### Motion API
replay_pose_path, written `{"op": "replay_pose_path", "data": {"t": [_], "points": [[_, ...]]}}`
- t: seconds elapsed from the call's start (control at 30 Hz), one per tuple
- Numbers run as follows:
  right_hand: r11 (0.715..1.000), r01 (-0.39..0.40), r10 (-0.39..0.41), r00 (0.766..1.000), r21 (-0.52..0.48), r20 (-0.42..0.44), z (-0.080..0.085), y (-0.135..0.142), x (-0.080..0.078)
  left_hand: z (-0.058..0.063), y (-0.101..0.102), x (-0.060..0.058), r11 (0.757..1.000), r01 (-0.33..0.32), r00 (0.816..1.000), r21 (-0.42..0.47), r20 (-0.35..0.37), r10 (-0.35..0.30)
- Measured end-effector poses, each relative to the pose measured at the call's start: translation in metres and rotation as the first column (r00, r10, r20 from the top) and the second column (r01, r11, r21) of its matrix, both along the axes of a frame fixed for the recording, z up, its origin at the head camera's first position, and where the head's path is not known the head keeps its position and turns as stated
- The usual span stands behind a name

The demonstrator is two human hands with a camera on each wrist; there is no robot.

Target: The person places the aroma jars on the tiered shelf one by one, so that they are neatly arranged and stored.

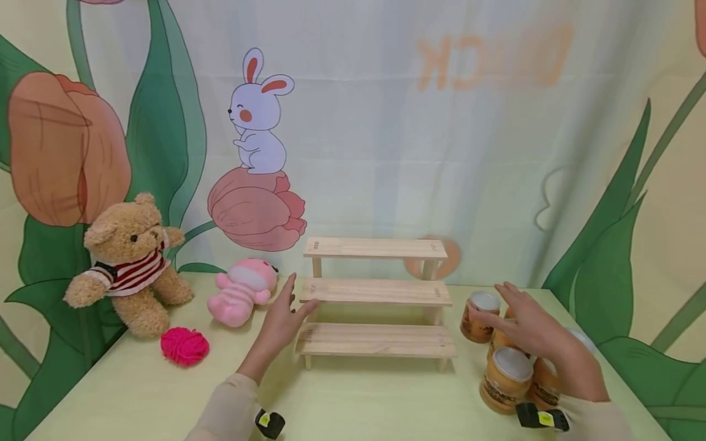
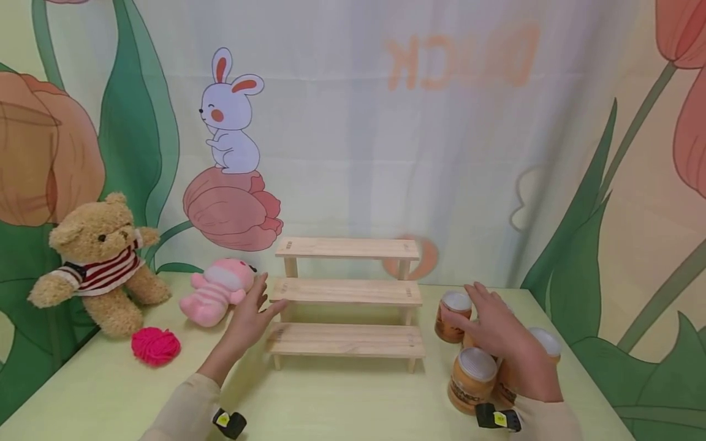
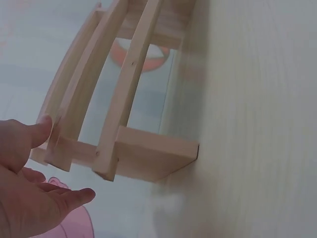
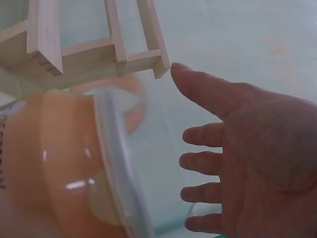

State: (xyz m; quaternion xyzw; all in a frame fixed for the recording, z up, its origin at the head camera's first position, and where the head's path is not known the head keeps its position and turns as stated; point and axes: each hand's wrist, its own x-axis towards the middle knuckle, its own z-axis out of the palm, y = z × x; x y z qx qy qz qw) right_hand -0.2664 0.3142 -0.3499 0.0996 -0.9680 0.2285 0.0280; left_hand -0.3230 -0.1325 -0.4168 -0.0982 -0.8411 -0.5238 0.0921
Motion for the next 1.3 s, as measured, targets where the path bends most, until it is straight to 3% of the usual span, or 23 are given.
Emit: {"op": "replay_pose_path", "data": {"t": [0.17,0.37,0.6,0.87,1.07,1.3], "points": [[1.000,0.000,0.000,1.000,-0.010,0.015,0.000,0.007,0.001,-0.006,0.007,-0.003,0.994,0.005,1.000,0.107,0.024,-0.007],[0.999,-0.027,0.028,0.999,-0.040,0.045,-0.001,0.022,0.005,-0.011,0.012,-0.006,0.986,0.029,0.999,0.162,-0.028,-0.025],[1.000,-0.001,0.001,0.999,-0.018,0.051,0.003,0.046,0.014,-0.013,0.017,-0.006,0.984,-0.007,0.998,0.177,-0.055,0.017],[0.997,0.069,-0.073,0.993,0.046,0.095,0.002,0.084,0.024,-0.014,0.018,-0.007,0.970,-0.018,0.999,0.243,-0.023,0.024],[0.998,0.059,-0.062,0.989,0.023,0.137,-0.004,0.110,0.028,-0.012,0.017,-0.006,0.959,-0.008,1.000,0.284,-0.006,0.010],[0.999,0.043,-0.045,0.989,0.018,0.139,-0.015,0.121,0.027,-0.012,0.016,-0.006,0.952,0.000,1.000,0.307,-0.003,0.001]]}}
